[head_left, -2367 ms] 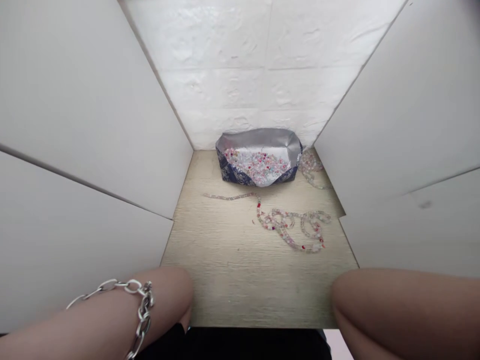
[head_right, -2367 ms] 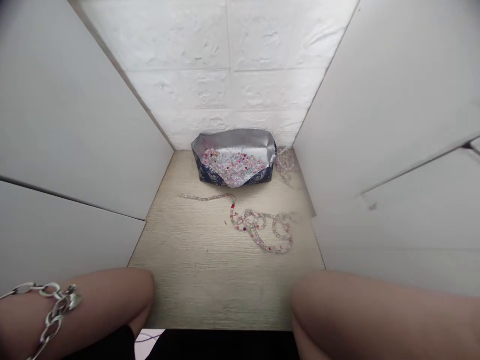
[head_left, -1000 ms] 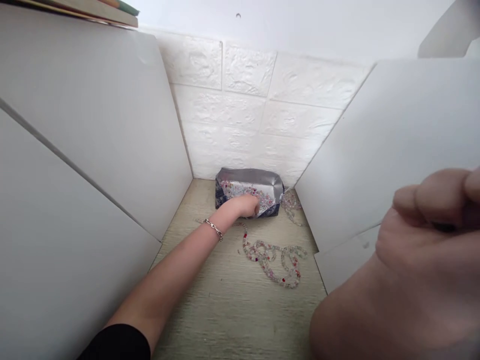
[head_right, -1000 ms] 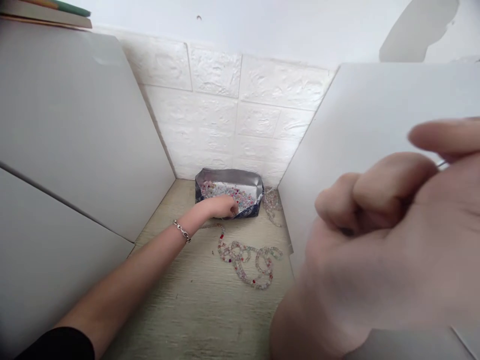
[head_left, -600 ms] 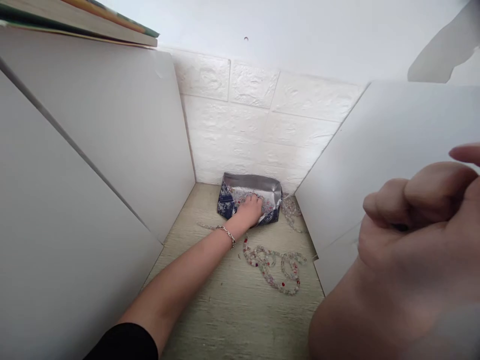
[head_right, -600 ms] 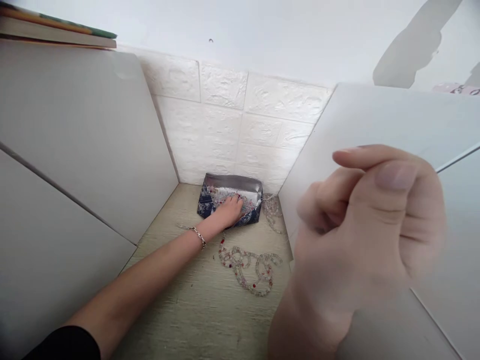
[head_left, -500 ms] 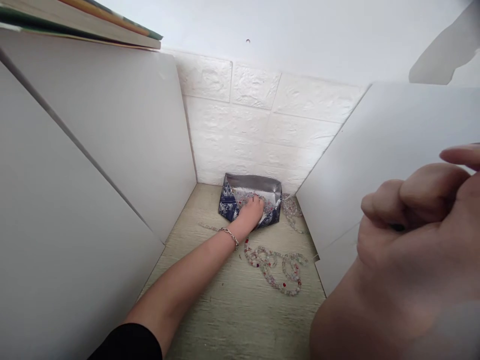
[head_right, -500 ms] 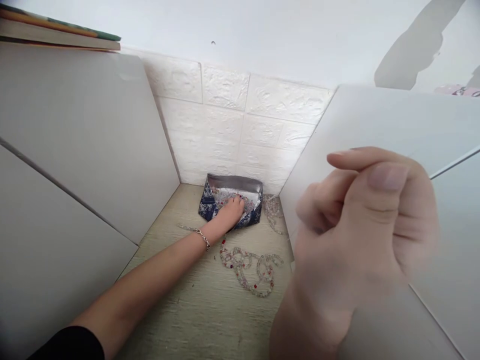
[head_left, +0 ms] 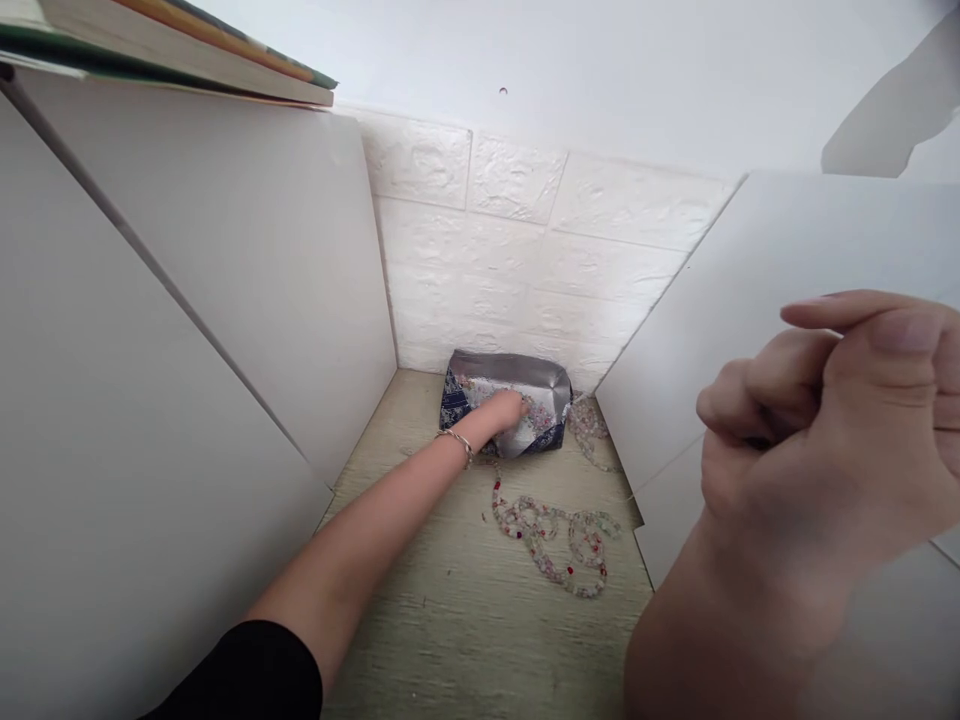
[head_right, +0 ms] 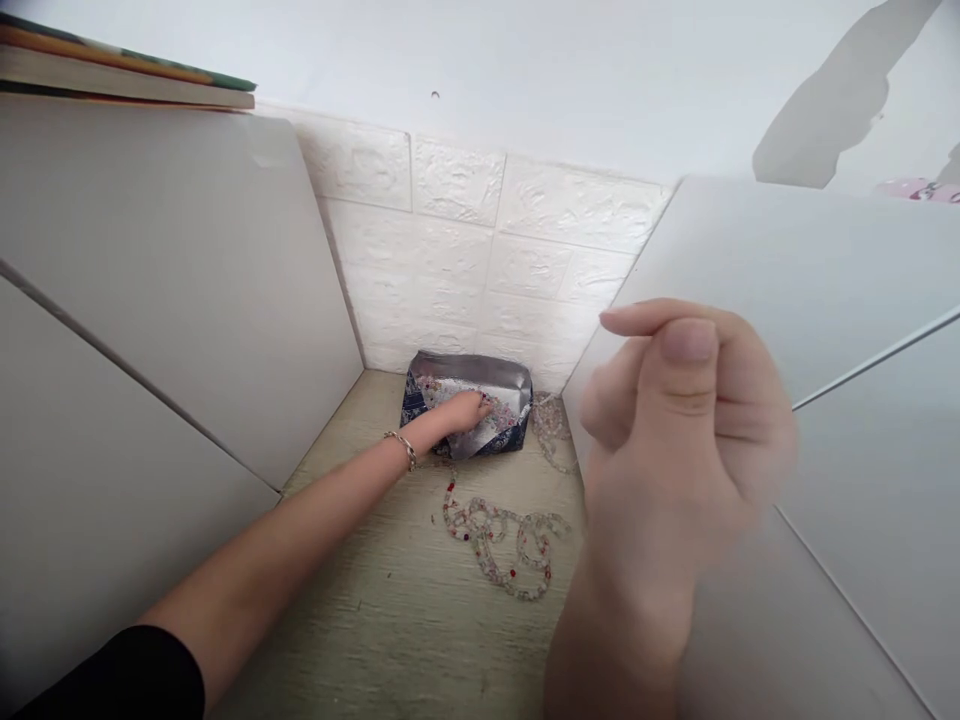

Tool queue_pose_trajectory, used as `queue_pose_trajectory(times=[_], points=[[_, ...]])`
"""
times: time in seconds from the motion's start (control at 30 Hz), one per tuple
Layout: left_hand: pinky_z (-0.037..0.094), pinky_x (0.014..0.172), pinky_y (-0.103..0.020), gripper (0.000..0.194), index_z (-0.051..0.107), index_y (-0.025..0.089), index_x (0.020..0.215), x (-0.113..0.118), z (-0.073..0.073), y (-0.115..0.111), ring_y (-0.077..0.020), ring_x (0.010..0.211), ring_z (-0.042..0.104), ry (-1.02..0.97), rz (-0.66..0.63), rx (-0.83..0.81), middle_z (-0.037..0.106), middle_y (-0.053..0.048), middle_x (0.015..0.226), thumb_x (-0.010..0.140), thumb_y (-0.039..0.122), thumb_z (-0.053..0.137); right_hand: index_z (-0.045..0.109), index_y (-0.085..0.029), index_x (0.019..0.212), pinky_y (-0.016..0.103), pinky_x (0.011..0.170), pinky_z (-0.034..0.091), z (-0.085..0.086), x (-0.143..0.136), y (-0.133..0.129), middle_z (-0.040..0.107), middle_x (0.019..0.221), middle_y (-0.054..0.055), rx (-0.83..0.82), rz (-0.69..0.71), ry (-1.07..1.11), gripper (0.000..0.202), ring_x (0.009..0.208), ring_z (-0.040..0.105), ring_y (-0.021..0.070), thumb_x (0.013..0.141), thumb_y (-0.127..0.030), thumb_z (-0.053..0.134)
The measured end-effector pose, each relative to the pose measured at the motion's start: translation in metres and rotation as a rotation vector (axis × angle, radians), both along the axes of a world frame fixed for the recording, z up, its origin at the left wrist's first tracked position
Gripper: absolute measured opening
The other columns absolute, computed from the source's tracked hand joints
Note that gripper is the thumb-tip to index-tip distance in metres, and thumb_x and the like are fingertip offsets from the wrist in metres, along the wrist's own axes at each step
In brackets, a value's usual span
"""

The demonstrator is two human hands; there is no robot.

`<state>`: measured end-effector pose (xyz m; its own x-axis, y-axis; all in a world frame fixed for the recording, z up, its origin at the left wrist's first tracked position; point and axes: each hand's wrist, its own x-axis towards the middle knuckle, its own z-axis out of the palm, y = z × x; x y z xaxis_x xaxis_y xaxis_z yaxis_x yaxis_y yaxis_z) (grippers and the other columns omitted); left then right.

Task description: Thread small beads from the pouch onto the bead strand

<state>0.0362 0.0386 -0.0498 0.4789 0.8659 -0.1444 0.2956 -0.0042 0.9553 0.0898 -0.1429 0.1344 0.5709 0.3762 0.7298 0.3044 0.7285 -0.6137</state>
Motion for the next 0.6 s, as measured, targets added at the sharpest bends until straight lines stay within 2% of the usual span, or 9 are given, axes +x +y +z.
queue_pose_trajectory(times=[0.1, 0.17, 0.23, 0.3, 0.37, 0.43, 0.53, 0.6], points=[[0.034, 0.051, -0.023, 0.031, 0.048, 0.014, 0.044, -0.008, 0.013, 0.009, -0.0093, 0.047, 0.039, -0.04, -0.079, -0.175, 0.041, 0.001, 0.044, 0.073, 0.022, 0.056, 0.055, -0.019, 0.064, 0.023, 0.035, 0.009, 0.001, 0.003, 0.002, 0.02, 0.043, -0.007, -0.02, 0.032, 0.018, 0.024, 0.037, 0.014, 0.0046, 0.085, -0.023, 0.042], [0.034, 0.049, -0.021, 0.032, 0.049, 0.014, 0.05, -0.012, 0.021, 0.009, -0.0071, 0.045, 0.037, -0.161, -0.126, -0.314, 0.044, 0.0, 0.048, 0.078, 0.028, 0.049, 0.055, -0.018, 0.065, 0.023, 0.035, 0.01, -0.002, 0.01, 0.008, 0.02, 0.042, -0.007, -0.054, 0.097, 0.025, 0.022, 0.037, 0.014, 0.0048, 0.084, -0.025, 0.044], [0.036, 0.051, -0.019, 0.032, 0.049, 0.013, 0.055, -0.015, 0.027, 0.006, -0.0058, 0.047, 0.039, -0.289, -0.12, -0.393, 0.046, 0.001, 0.052, 0.082, 0.028, 0.043, 0.055, -0.018, 0.068, 0.022, 0.036, 0.011, -0.009, 0.021, 0.02, 0.02, 0.041, -0.008, -0.145, 0.205, 0.019, 0.02, 0.036, 0.015, 0.0051, 0.082, -0.028, 0.046], [0.038, 0.055, -0.017, 0.029, 0.048, 0.014, 0.058, -0.016, 0.03, 0.002, -0.0047, 0.05, 0.043, -0.405, -0.075, -0.437, 0.046, 0.001, 0.054, 0.084, 0.022, 0.039, 0.053, -0.019, 0.068, 0.022, 0.037, 0.01, -0.024, 0.034, 0.037, 0.02, 0.042, -0.008, -0.369, 0.338, 0.003, 0.02, 0.036, 0.015, 0.0054, 0.08, -0.033, 0.045], [0.041, 0.06, -0.016, 0.025, 0.049, 0.013, 0.061, -0.017, 0.032, -0.001, -0.0037, 0.053, 0.047, -0.52, -0.011, -0.493, 0.049, 0.001, 0.056, 0.083, 0.013, 0.037, 0.047, -0.019, 0.061, 0.022, 0.038, 0.011, -0.044, 0.046, 0.057, 0.021, 0.044, -0.008, -0.717, 0.5, -0.07, 0.02, 0.038, 0.017, 0.0057, 0.077, -0.031, 0.044], [0.043, 0.065, -0.015, 0.022, 0.051, 0.012, 0.064, -0.019, 0.033, -0.004, -0.0039, 0.057, 0.051, -0.644, 0.069, -0.581, 0.052, 0.0, 0.059, 0.081, 0.008, 0.037, 0.039, -0.019, 0.056, 0.022, 0.04, 0.015, -0.067, 0.053, 0.077, 0.025, 0.048, -0.006, -0.974, 0.513, -0.219, 0.018, 0.041, 0.022, 0.0063, 0.072, -0.025, 0.042], [0.047, 0.071, -0.018, 0.017, 0.056, 0.008, 0.073, -0.025, 0.034, -0.012, -0.0083, 0.067, 0.058, -0.819, 0.141, -0.695, 0.059, -0.006, 0.068, 0.079, 0.006, 0.04, 0.033, -0.019, 0.053, 0.023, 0.044, 0.019, -0.094, 0.054, 0.097, 0.029, 0.051, -0.004, -1.092, 0.405, -0.451, 0.017, 0.048, 0.027, 0.0079, 0.068, -0.024, 0.038], [0.048, 0.077, -0.022, 0.019, 0.058, 0.004, 0.08, -0.03, 0.036, -0.02, -0.0127, 0.078, 0.061, -0.87, 0.105, -0.707, 0.063, -0.012, 0.079, 0.078, 0.005, 0.039, 0.029, -0.019, 0.053, 0.023, 0.046, 0.02, -0.105, 0.052, 0.104, 0.028, 0.052, -0.004, -1.09, 0.405, -0.516, 0.017, 0.05, 0.027, 0.0086, 0.068, -0.024, 0.034]])
